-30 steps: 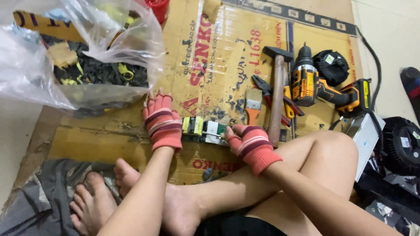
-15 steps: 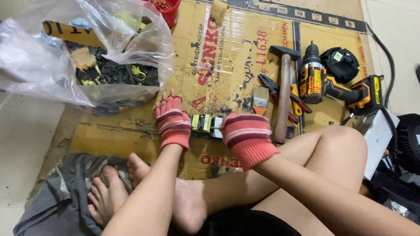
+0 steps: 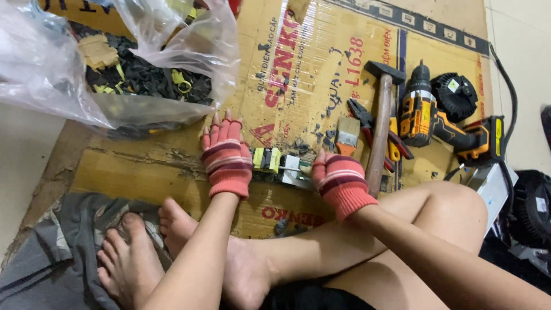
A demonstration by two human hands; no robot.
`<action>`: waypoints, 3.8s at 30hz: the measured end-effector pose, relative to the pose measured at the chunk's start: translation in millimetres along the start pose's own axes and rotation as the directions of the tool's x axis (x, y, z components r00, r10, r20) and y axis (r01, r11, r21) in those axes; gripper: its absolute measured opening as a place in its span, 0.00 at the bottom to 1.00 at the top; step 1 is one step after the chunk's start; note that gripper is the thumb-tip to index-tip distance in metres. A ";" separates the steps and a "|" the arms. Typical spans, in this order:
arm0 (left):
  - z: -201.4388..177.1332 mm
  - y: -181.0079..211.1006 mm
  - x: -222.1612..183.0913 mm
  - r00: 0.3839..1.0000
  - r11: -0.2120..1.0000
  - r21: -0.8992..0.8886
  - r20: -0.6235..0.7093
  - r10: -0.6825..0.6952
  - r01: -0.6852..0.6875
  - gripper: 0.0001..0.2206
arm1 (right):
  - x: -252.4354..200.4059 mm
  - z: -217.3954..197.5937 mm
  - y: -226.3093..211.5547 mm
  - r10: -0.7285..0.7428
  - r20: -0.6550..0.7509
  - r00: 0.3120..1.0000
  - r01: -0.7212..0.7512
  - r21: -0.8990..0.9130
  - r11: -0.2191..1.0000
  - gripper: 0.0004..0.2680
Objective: The person wearing gloves uses a hammer and pliers to disassemble a circuit board on a cardboard sheet on the floor.
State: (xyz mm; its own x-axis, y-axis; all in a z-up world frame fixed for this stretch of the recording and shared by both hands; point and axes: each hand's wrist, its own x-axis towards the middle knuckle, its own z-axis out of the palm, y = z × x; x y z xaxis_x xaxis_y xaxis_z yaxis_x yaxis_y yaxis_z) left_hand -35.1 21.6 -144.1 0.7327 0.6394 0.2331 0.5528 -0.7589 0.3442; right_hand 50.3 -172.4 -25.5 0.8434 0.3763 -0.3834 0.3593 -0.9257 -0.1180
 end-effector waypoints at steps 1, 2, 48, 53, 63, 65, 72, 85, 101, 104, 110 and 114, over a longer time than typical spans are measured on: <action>-1.1 0.3 -0.6 1.000 1.000 0.002 -0.004 -0.008 0.008 0.22 | 3.4 7.9 4.6 -0.008 0.000 1.000 0.008 -0.003 1.000 0.24; -2.0 1.4 0.1 1.000 1.000 0.002 0.010 -0.016 0.016 0.22 | 7.2 15.2 9.4 -0.011 0.003 1.000 0.011 0.017 1.000 0.24; 1.2 -5.3 0.8 0.999 0.997 0.074 -0.011 -0.030 0.031 0.26 | -17.9 -35.2 -13.0 -0.300 0.335 0.893 0.420 -0.385 0.822 0.15; -2.3 1.5 2.4 0.999 1.000 0.010 -0.043 0.008 -0.007 0.24 | -58.4 -19.5 -15.0 -0.044 0.390 0.920 0.162 -0.274 0.948 0.20; -22.5 -3.8 30.2 1.000 0.998 -0.058 0.011 0.007 -0.006 0.19 | -103.0 -15.4 -92.5 0.180 0.403 0.897 -0.249 0.126 0.960 0.14; -24.6 -0.8 30.0 0.997 0.996 -0.084 0.067 0.041 -0.035 0.17 | -104.0 -9.2 -98.2 0.162 0.390 0.907 -0.227 0.128 0.965 0.13; -24.9 3.0 18.8 0.989 0.988 -0.147 0.145 -0.034 0.056 0.18 | -118.5 20.2 -127.8 0.062 0.376 0.925 -0.092 0.064 0.994 0.11; 1.8 15.1 8.7 0.990 0.989 -0.133 -0.119 -0.081 0.065 0.18 | -83.8 3.5 -120.4 -0.085 0.339 0.937 0.142 -0.148 0.979 0.07; -23.2 34.0 9.3 0.945 0.965 -0.056 -0.198 -0.262 0.256 0.14 | 5.1 -75.4 -133.6 -0.326 0.439 0.838 0.543 -0.607 0.580 0.06; -41.9 36.2 6.7 0.942 0.957 -0.053 -0.168 -0.290 0.286 0.14 | 16.4 -79.6 -147.4 -0.284 0.543 0.790 0.612 -0.678 0.407 0.04; -31.6 38.1 5.0 0.947 0.957 -0.034 -0.133 -0.291 0.289 0.14 | 18.9 -83.1 -140.6 -0.226 0.541 0.810 0.581 -0.693 0.426 0.04; -45.8 40.1 1.3 0.952 0.967 -0.037 -0.167 -0.256 0.254 0.14 | 9.1 -78.2 -139.4 -0.205 0.537 0.818 0.566 -0.689 0.452 0.05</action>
State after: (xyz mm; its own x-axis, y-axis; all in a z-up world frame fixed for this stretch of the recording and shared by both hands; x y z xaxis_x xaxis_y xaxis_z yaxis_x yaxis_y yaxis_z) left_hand -30.1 -2.3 -88.3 0.4898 0.8238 0.2854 0.7053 -0.5668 0.4258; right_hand 39.1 -37.0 59.1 0.4020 0.4775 -0.7813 0.9151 -0.1795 0.3611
